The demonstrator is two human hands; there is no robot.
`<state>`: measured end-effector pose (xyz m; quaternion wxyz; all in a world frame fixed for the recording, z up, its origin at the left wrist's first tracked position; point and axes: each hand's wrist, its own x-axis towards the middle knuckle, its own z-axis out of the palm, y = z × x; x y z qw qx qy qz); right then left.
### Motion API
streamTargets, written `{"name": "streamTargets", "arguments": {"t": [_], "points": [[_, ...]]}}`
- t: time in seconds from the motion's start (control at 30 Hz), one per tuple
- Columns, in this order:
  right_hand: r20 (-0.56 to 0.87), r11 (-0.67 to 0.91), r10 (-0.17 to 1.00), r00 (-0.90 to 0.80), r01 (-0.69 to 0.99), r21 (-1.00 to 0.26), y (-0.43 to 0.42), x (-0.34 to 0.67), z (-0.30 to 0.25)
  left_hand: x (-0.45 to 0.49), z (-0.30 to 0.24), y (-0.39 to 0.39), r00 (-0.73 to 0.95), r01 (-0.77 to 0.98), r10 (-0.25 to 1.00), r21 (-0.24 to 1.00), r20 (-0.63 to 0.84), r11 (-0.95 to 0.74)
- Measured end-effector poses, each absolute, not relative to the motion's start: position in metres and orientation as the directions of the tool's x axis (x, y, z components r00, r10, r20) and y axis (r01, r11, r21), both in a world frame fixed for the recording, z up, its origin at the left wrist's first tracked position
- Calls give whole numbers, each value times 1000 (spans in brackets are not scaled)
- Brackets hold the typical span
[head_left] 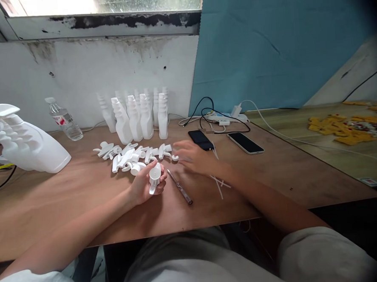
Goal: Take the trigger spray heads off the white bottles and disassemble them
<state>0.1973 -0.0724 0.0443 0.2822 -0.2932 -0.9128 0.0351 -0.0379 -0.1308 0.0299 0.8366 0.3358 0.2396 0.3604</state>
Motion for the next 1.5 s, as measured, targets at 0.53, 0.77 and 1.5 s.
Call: {"name": "streamTargets", "arguments": {"t": [0.53, 0.77, 1.5], "points": [[522, 996, 34, -852, 71, 50, -109, 178, 43, -31, 22, -132, 531, -421, 818, 769, -221, 481], [680, 718, 604, -415, -87, -690, -124, 167, 53, -27, 17, -133, 440, -381, 859, 813, -261, 441], [749, 976, 179, -638, 210, -54, -130, 159, 39, -18, 20, -147, 334, -332, 920, 887, -207, 320]]}}
